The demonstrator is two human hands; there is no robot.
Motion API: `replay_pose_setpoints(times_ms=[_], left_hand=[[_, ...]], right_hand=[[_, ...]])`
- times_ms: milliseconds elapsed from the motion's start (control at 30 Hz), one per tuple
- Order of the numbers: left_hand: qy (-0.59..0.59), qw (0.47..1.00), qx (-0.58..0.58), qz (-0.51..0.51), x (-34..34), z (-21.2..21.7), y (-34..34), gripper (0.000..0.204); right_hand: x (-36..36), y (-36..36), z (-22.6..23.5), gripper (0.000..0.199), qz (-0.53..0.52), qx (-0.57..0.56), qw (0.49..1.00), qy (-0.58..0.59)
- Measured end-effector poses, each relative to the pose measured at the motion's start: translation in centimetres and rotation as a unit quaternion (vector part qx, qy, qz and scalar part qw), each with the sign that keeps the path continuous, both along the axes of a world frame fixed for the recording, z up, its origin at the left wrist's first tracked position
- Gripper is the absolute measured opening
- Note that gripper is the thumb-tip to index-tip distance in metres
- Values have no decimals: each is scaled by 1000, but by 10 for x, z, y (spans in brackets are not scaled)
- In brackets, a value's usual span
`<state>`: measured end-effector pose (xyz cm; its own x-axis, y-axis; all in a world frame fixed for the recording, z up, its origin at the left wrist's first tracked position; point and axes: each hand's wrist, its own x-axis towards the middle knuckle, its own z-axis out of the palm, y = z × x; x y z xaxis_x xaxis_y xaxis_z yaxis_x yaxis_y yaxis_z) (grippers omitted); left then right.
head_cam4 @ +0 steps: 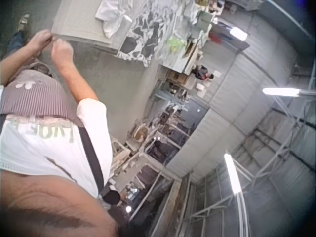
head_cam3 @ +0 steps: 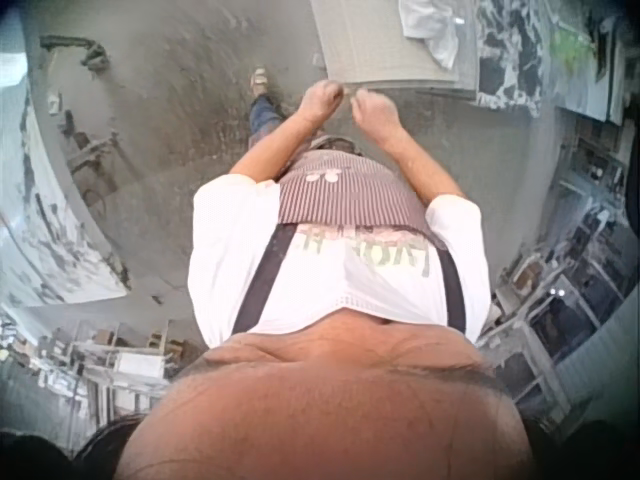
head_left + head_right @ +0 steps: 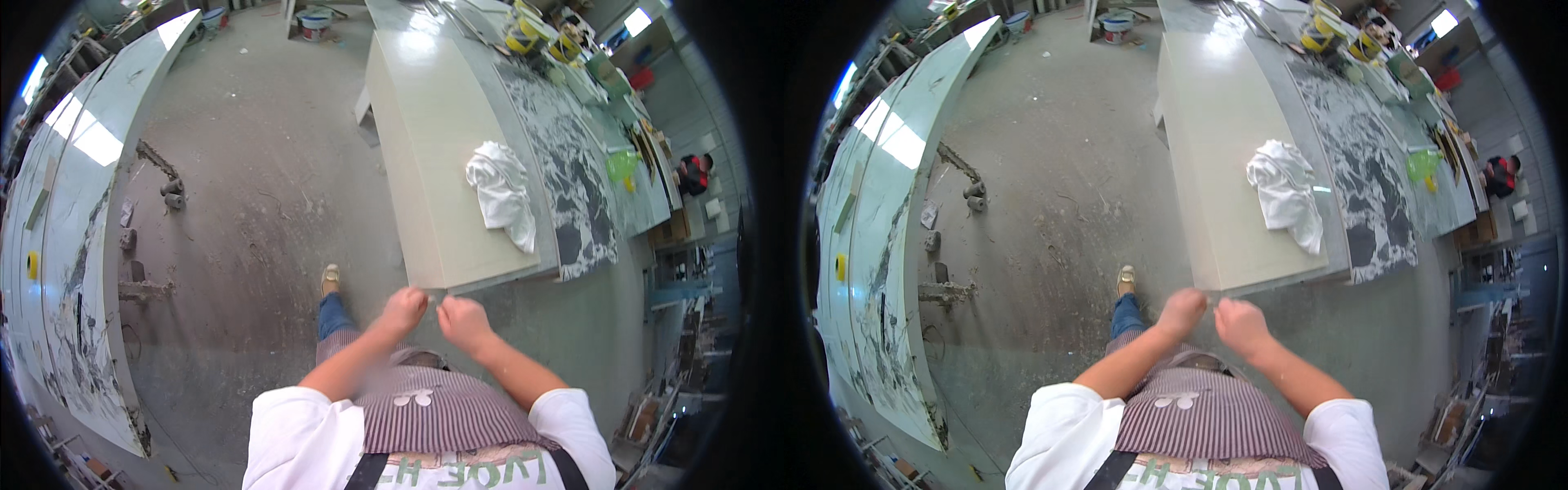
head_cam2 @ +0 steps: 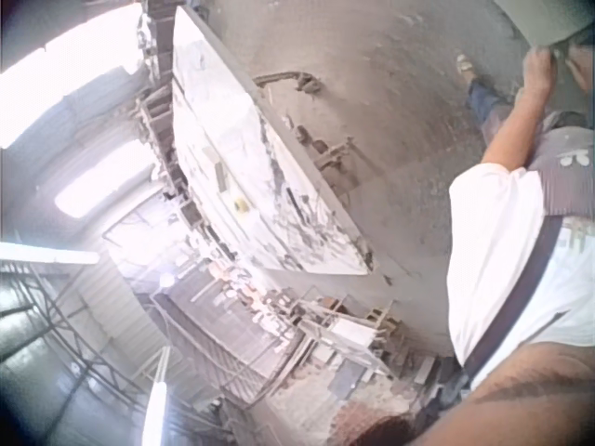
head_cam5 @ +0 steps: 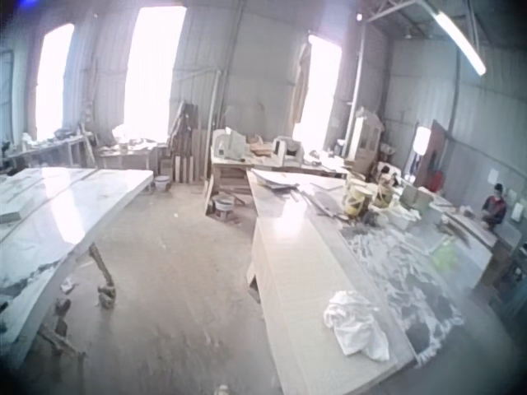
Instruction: The person uses a small blade to carefully cut and peel off strips of tape from the edges of large flat panels. They move between different workstations in a workshop, repeating the same peeling action on multiple surfaces.
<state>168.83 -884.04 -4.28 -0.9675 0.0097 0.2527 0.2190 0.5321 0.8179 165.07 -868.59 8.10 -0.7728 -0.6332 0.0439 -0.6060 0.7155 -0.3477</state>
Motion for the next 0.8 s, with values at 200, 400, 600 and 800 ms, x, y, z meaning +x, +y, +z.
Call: replay_pose_setpoints(times_ms=[200,400,600,800], left_hand=[[-267,940,-197,-73,50,50,-38,31],[-388,914,-113,23,85,110,-105,39],[-85,996,11,-15,153,111,-105,50],[-157,968,56,186,302,136,-143,21]], right_hand=[[34,28,1,18,-35,42,991,-118],[35,-3,26,14,11,-127,982,-139],[84,-75,38,11,150,-178,957,-176],[180,-169,45,7,311,-173,900,-251]])
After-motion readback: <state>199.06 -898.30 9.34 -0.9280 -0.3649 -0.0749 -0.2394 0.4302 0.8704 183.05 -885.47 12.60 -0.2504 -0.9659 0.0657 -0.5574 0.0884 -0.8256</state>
